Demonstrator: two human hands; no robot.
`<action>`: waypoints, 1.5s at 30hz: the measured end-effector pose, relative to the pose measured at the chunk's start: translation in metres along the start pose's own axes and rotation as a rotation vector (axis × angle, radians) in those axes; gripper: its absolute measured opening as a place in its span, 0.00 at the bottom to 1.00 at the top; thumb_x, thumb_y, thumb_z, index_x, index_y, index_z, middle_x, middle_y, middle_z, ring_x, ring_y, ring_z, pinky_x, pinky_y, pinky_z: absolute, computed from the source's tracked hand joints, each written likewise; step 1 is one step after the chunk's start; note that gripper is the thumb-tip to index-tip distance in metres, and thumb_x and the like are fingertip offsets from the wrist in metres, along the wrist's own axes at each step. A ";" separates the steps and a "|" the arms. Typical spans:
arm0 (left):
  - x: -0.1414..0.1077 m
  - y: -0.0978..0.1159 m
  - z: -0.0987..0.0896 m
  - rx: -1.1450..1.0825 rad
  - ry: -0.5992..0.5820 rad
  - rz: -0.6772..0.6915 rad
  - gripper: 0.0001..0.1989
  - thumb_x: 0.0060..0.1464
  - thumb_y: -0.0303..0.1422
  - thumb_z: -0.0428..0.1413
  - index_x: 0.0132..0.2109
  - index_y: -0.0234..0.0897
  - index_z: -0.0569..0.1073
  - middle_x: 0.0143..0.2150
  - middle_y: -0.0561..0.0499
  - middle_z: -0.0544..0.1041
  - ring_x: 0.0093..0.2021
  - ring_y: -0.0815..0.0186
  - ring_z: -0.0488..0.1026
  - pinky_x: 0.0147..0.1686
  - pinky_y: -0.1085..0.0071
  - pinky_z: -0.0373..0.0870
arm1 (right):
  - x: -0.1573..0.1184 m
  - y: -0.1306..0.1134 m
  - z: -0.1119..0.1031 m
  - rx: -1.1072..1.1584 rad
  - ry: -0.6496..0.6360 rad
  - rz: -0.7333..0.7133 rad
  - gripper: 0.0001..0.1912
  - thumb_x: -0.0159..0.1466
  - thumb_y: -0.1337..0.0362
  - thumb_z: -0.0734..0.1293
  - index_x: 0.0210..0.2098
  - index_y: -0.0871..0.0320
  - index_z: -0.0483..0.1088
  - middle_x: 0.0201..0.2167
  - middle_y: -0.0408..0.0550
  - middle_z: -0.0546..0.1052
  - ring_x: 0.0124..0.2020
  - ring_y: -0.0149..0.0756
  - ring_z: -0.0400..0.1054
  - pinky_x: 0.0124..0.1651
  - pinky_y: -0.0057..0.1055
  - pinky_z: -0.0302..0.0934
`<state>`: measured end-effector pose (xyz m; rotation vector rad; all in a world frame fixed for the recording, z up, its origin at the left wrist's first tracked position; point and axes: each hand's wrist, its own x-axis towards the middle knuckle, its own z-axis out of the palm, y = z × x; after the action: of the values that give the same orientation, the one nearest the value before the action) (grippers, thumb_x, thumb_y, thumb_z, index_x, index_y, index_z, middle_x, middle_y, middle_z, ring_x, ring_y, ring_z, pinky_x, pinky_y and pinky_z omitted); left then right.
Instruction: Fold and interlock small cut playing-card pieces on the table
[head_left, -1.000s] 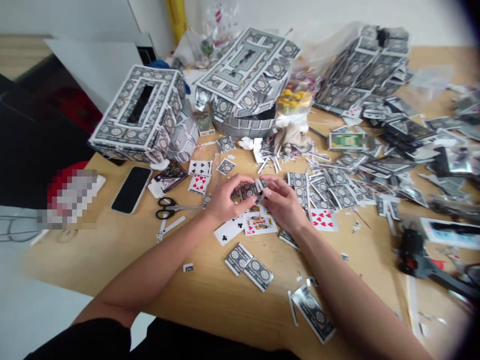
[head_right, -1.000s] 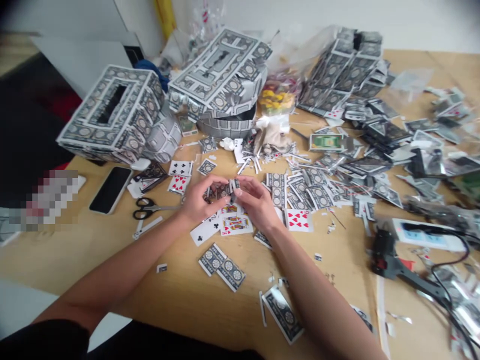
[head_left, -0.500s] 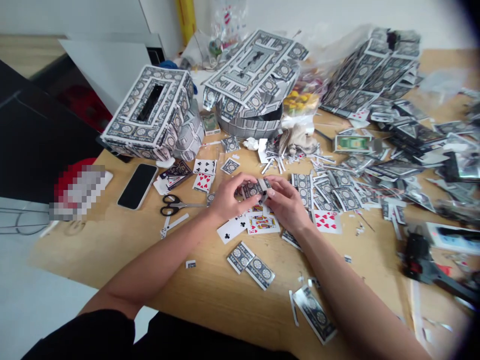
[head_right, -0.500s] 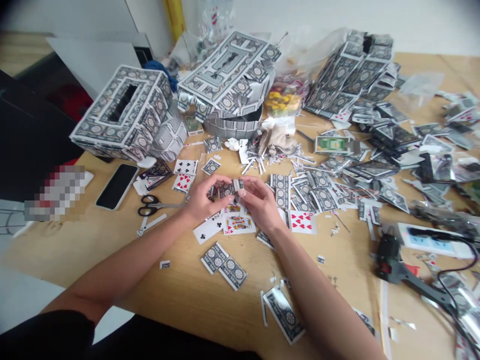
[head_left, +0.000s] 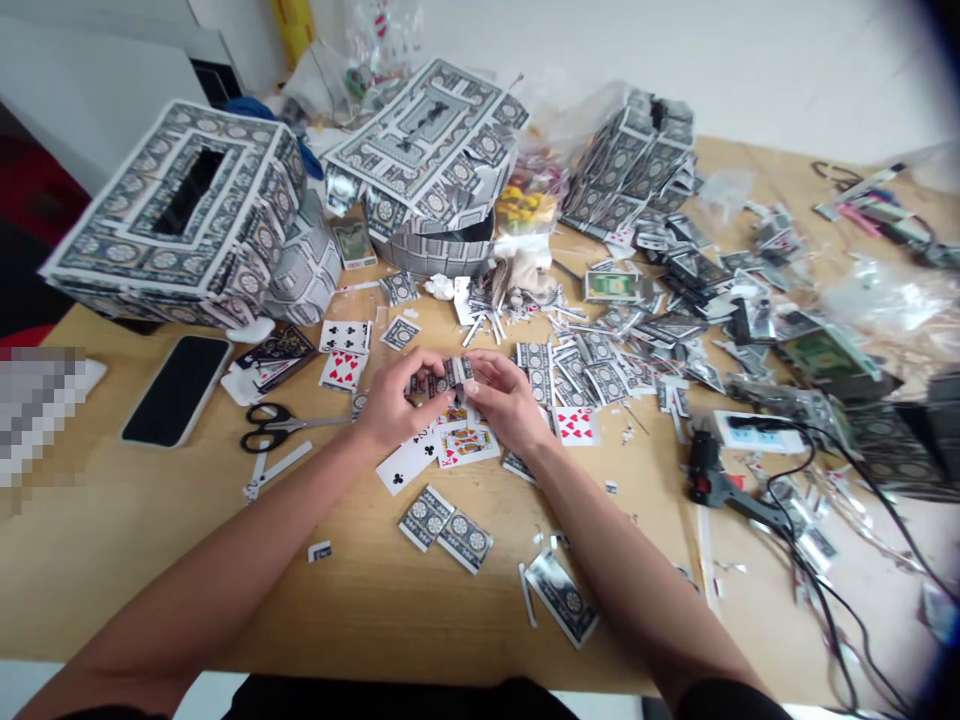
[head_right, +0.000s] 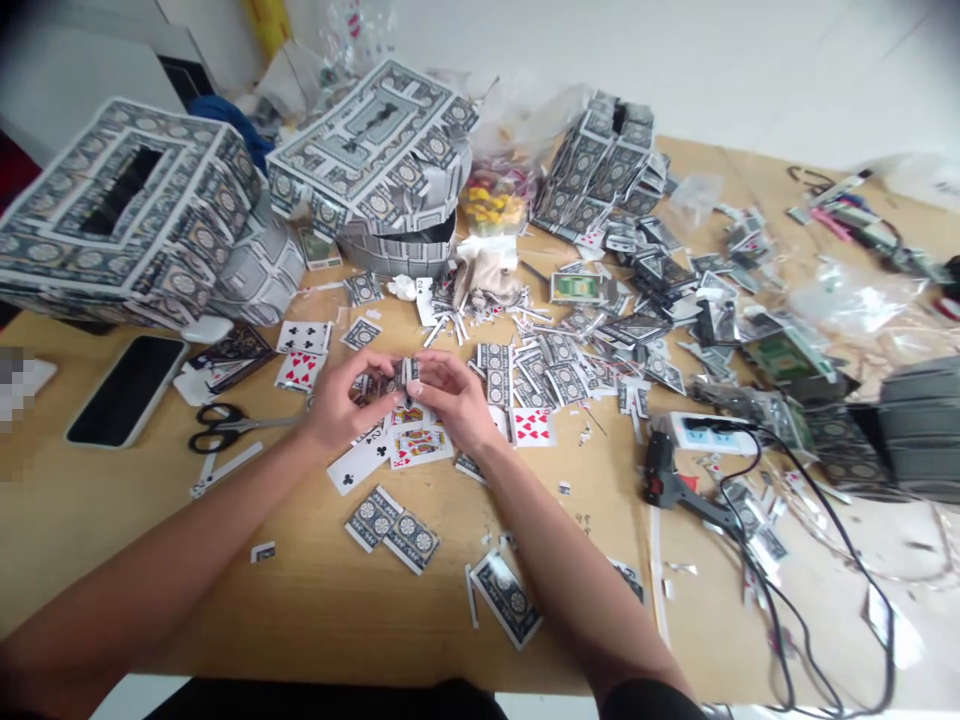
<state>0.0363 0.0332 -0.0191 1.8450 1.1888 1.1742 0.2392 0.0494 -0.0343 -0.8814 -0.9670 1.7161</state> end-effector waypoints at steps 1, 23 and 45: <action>0.000 0.000 0.000 0.000 0.003 0.003 0.11 0.59 0.36 0.64 0.46 0.40 0.74 0.50 0.48 0.85 0.44 0.61 0.82 0.45 0.64 0.77 | 0.000 0.000 0.000 -0.009 0.001 -0.003 0.25 0.51 0.56 0.87 0.46 0.45 0.80 0.44 0.42 0.83 0.42 0.38 0.76 0.50 0.40 0.74; 0.000 -0.006 0.003 -0.012 0.058 0.074 0.07 0.57 0.30 0.66 0.42 0.42 0.76 0.51 0.47 0.86 0.53 0.55 0.84 0.54 0.59 0.78 | 0.002 0.010 -0.001 -0.216 0.009 -0.166 0.29 0.50 0.53 0.88 0.49 0.49 0.80 0.49 0.47 0.85 0.51 0.43 0.79 0.61 0.46 0.74; -0.003 -0.011 0.007 0.089 0.129 0.063 0.21 0.59 0.27 0.61 0.58 0.39 0.70 0.51 0.45 0.80 0.47 0.59 0.80 0.51 0.59 0.79 | 0.001 0.012 -0.001 -0.115 0.157 -0.098 0.21 0.61 0.54 0.82 0.52 0.46 0.81 0.44 0.45 0.84 0.37 0.37 0.77 0.45 0.38 0.77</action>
<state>0.0380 0.0345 -0.0325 1.9087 1.2813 1.3120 0.2354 0.0472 -0.0451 -1.0113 -0.9935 1.4970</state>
